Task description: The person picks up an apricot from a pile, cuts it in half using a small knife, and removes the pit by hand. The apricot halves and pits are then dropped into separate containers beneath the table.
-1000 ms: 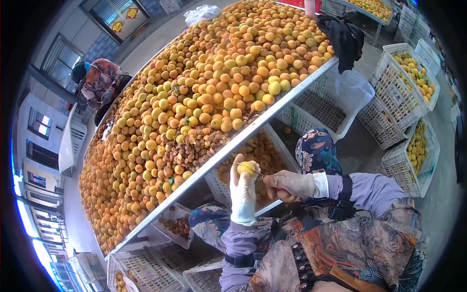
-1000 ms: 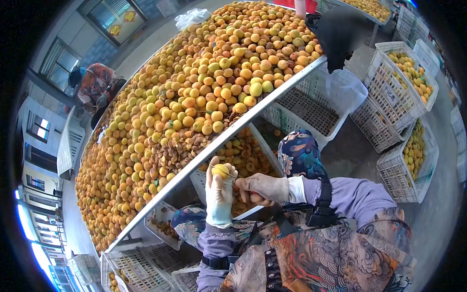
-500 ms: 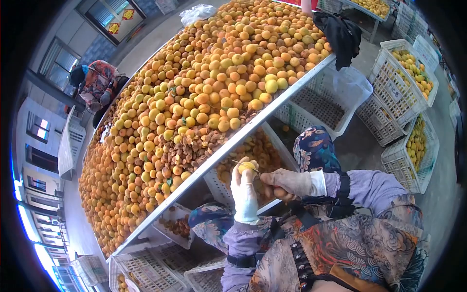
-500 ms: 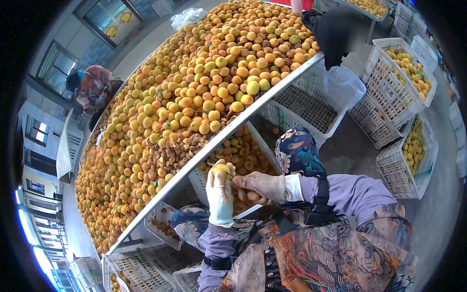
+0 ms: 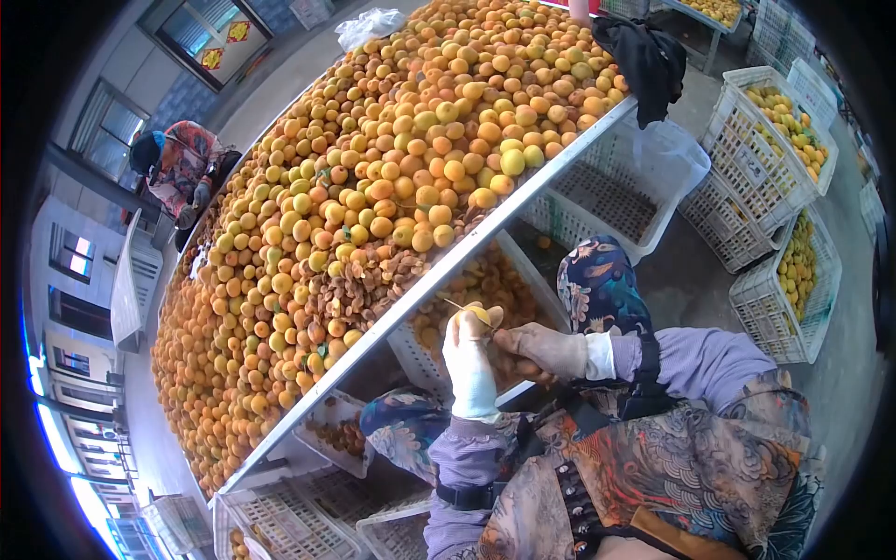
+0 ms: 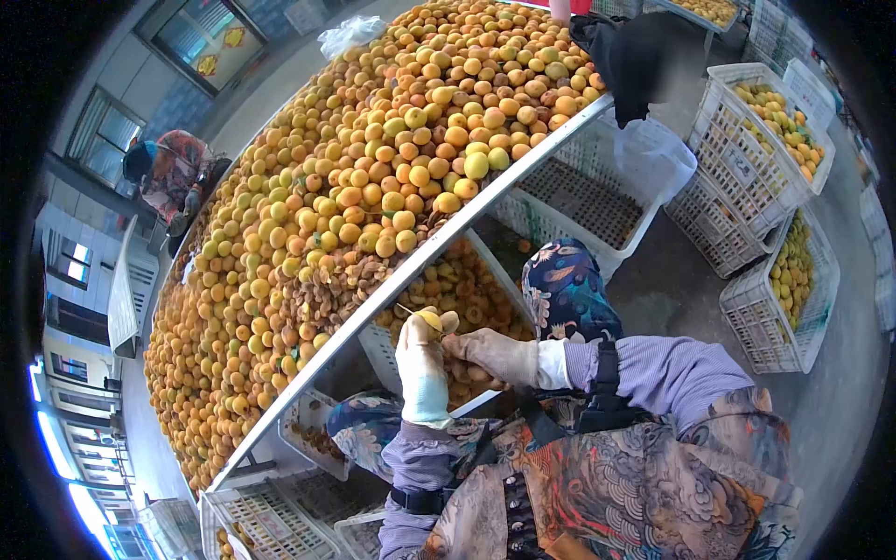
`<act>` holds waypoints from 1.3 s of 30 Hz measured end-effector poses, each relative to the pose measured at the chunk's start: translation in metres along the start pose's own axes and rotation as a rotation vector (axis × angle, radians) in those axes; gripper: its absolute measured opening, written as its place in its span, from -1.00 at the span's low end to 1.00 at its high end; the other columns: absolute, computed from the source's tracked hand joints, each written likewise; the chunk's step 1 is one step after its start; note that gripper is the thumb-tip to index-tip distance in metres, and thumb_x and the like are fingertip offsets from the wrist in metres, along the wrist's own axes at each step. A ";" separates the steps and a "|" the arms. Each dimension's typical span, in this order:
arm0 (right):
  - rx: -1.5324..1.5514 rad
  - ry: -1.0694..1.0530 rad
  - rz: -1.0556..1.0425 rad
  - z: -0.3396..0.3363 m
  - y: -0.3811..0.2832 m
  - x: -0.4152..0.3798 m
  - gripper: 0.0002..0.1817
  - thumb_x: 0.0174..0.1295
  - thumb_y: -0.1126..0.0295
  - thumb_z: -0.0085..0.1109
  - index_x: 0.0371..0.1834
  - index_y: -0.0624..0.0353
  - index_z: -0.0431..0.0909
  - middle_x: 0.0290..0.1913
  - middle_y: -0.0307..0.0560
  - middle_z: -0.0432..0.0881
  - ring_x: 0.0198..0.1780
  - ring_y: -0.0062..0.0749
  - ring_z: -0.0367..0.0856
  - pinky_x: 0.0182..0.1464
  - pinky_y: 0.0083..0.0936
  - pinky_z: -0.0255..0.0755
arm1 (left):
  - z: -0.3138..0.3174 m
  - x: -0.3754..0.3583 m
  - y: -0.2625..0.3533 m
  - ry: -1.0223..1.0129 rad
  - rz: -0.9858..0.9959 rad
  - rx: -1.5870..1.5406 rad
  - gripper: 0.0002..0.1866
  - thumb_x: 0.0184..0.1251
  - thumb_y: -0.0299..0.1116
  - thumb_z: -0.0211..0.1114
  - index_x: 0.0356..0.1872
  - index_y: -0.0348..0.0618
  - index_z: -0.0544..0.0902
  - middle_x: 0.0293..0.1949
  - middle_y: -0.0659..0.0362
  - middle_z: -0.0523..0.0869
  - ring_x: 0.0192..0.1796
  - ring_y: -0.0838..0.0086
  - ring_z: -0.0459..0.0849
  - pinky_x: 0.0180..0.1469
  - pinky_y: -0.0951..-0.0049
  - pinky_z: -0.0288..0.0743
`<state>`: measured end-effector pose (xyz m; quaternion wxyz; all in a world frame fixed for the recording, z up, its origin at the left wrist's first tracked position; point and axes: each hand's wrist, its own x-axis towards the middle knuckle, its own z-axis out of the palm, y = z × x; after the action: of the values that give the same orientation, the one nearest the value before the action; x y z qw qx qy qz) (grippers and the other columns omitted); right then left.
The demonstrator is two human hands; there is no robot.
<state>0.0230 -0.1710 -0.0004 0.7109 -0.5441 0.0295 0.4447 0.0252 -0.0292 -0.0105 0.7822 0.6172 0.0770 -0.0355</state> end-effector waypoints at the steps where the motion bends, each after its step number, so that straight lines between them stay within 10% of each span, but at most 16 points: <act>1: 0.087 -0.031 -0.008 0.000 0.007 0.006 -0.49 0.33 -0.18 -0.16 -0.43 0.06 0.41 -0.78 -0.40 0.15 -0.81 -0.67 0.03 -0.78 -0.66 -0.10 | -0.004 0.005 -0.009 0.002 -0.098 -0.174 -0.53 0.42 0.00 0.03 0.02 -0.24 0.43 -0.17 0.00 0.64 -0.13 0.37 0.61 0.05 0.38 0.44; 12: 0.300 -0.119 -0.037 0.007 0.022 0.018 -0.51 0.35 -0.12 -0.15 -0.45 0.08 0.42 -0.81 -0.39 0.16 -0.85 -0.66 0.04 -0.83 -0.64 -0.11 | -0.001 0.000 -0.008 -0.003 -0.251 -0.656 -0.41 0.33 0.15 0.06 -0.09 -0.30 0.49 -0.21 -0.06 0.64 -0.05 0.14 0.61 0.15 0.15 0.46; 25: 0.100 0.001 -0.229 0.022 0.007 0.014 -0.53 0.35 -0.09 -0.11 -0.43 0.10 0.47 -0.71 -0.35 0.30 -0.73 -0.69 0.18 -0.74 -0.69 -0.01 | -0.001 -0.001 -0.014 0.140 -0.092 -0.614 -0.46 0.37 0.11 0.02 0.00 -0.23 0.48 -0.12 0.00 0.64 -0.06 0.18 0.61 0.16 0.13 0.43; 33: -0.072 0.001 0.067 0.002 0.006 0.017 -0.49 0.26 -0.22 -0.07 -0.49 0.00 0.46 -0.76 -0.42 0.23 -0.78 -0.68 0.06 -0.74 -0.63 -0.07 | -0.001 -0.009 -0.004 0.151 0.037 -0.268 -0.63 0.45 -0.21 0.03 0.07 -0.31 0.41 -0.15 0.05 0.61 -0.18 0.35 0.64 -0.05 0.45 0.48; 39: 0.379 0.006 -0.074 0.036 0.025 0.030 -0.54 0.32 -0.15 -0.09 -0.49 -0.01 0.41 -0.79 -0.38 0.18 -0.82 -0.64 0.05 -0.77 -0.62 -0.08 | -0.006 0.000 -0.013 0.277 0.110 -0.295 -0.67 0.45 -0.23 -0.01 0.02 -0.30 0.43 -0.13 -0.01 0.60 -0.14 0.32 0.63 0.01 0.34 0.55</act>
<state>0.0088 -0.1244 -0.0198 0.8166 -0.4023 0.0947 0.4030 0.0223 -0.0263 -0.0243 0.8467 0.4984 0.1545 0.1043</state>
